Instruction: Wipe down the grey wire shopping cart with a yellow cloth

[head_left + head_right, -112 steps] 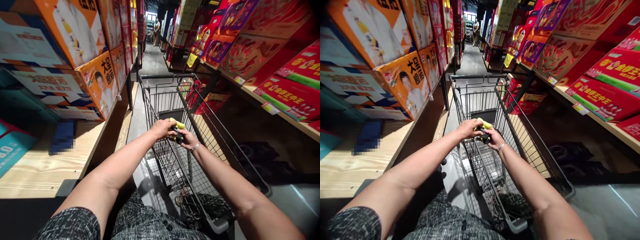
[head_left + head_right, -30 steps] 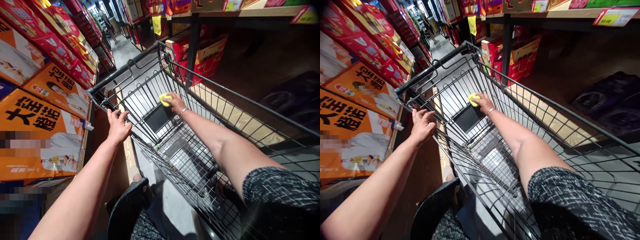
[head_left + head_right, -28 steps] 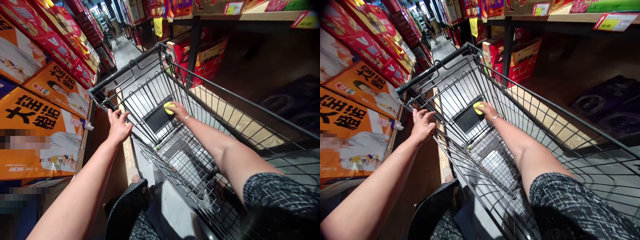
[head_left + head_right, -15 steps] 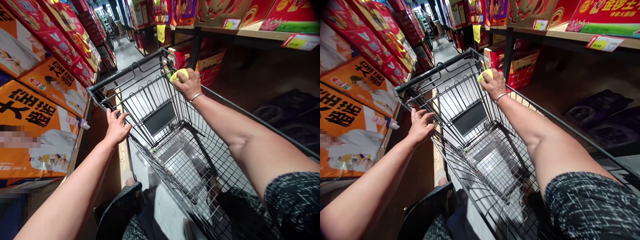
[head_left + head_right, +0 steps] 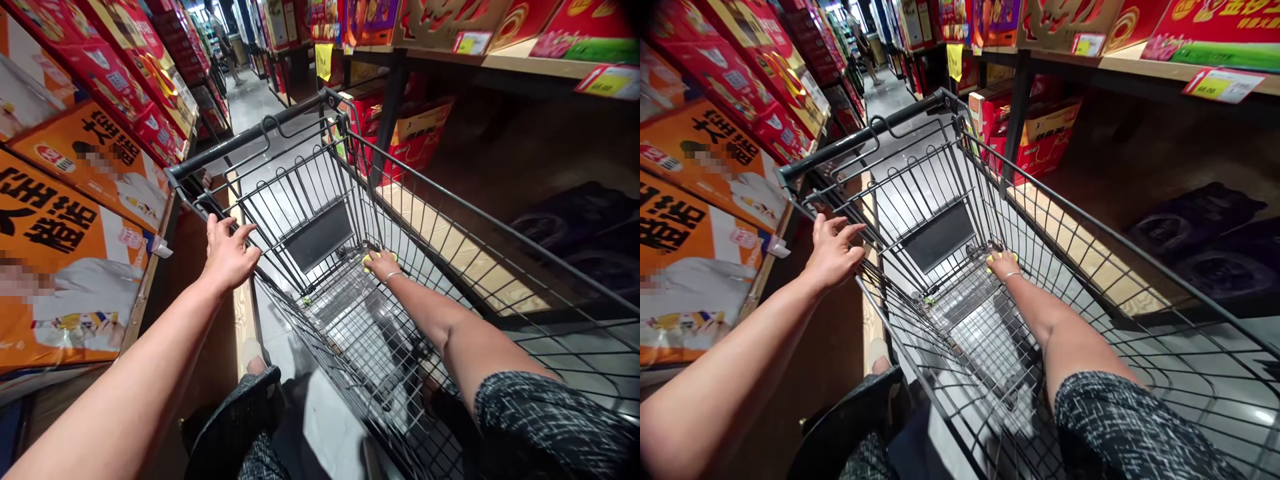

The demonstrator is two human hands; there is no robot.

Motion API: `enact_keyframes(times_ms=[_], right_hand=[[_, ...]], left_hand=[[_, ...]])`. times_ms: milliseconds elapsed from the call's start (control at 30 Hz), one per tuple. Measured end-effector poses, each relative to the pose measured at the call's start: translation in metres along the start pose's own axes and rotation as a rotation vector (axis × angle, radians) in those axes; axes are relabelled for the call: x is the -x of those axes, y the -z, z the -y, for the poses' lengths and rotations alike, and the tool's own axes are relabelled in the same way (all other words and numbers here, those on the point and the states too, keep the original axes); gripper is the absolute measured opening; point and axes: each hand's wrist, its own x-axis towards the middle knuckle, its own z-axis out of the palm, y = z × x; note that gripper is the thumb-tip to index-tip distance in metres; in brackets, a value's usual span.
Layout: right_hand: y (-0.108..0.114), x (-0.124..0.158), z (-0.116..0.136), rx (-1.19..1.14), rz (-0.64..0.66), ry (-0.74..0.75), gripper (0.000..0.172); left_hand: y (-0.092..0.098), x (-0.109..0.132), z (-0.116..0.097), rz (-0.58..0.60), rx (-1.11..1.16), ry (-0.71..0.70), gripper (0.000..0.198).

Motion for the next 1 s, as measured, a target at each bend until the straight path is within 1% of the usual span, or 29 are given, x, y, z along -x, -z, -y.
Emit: enact_keyframes(times_ms=[33, 67, 100, 133, 200, 267, 333, 367, 400, 433, 467, 500, 533, 633, 733, 800, 867, 933, 1000], right_hand=[[-0.004, 0.004, 0.002, -0.013, 0.031, -0.025, 0.041], [-0.003, 0.005, 0.003, -0.018, 0.049, -0.031, 0.040], [0.002, 0.005, 0.004, -0.015, 0.050, -0.017, 0.039], [0.012, 0.004, 0.002, -0.007, 0.042, 0.007, 0.037], [0.043, -0.002, -0.004, 0.010, -0.003, 0.040, 0.037], [0.081, -0.005, -0.015, 0.028, -0.142, 0.037, 0.040], [0.117, -0.005, -0.028, 0.039, -0.357, 0.012, 0.041], [0.130, -0.002, -0.035, 0.040, -0.466, -0.003, 0.041], [0.139, 0.001, -0.041, 0.037, -0.553, -0.015, 0.039], [0.142, 0.005, -0.046, 0.031, -0.603, -0.018, 0.038], [0.140, 0.010, -0.049, 0.026, -0.616, -0.009, 0.037], [0.132, 0.015, -0.051, 0.020, -0.596, 0.011, 0.037], [0.119, 0.020, -0.051, 0.013, -0.551, 0.035, 0.036], [0.063, 0.033, -0.043, -0.014, -0.323, 0.074, 0.036], [0.007, 0.047, -0.026, -0.062, -0.080, 0.035, 0.036], [-0.021, 0.057, -0.014, -0.097, -0.012, -0.048, 0.039], [-0.037, 0.064, -0.003, -0.138, -0.009, -0.161, 0.043], [-0.041, 0.065, 0.002, -0.217, -0.010, -0.242, 0.045], [-0.037, 0.057, 0.004, -0.339, -0.026, -0.209, 0.042]], left_hand=[[0.002, 0.000, -0.001, 0.006, -0.026, 0.003, 0.064], [0.004, 0.000, -0.002, 0.016, -0.063, 0.006, 0.063], [0.006, -0.001, -0.004, 0.033, -0.109, 0.007, 0.061], [0.009, -0.001, -0.008, 0.055, -0.162, 0.005, 0.060], [0.015, -0.003, -0.017, 0.113, -0.265, -0.042, 0.059], [0.018, -0.005, -0.031, 0.145, -0.321, -0.161, 0.058], [0.018, -0.005, -0.045, 0.132, -0.305, -0.285, 0.061], [0.016, -0.005, -0.052, 0.120, -0.277, -0.319, 0.062], [0.013, -0.005, -0.057, 0.107, -0.244, -0.330, 0.064], [0.010, -0.004, -0.061, 0.099, -0.212, -0.328, 0.066], [0.007, -0.003, -0.063, 0.094, -0.182, -0.319, 0.066], [0.004, -0.001, -0.064, 0.086, -0.155, -0.308, 0.067], [0.001, 0.000, -0.064, 0.070, -0.132, -0.301, 0.066], [-0.003, 0.004, -0.061, -0.001, -0.083, -0.271, 0.067], [-0.002, 0.006, -0.061, -0.040, -0.072, -0.232, 0.070], [-0.001, 0.006, -0.062, -0.029, -0.067, -0.221, 0.071], [-0.001, 0.006, -0.062, -0.022, -0.056, -0.223, 0.069], [0.000, 0.006, -0.062, -0.027, -0.046, -0.223, 0.068], [0.000, 0.007, -0.062, -0.032, -0.039, -0.224, 0.067]])
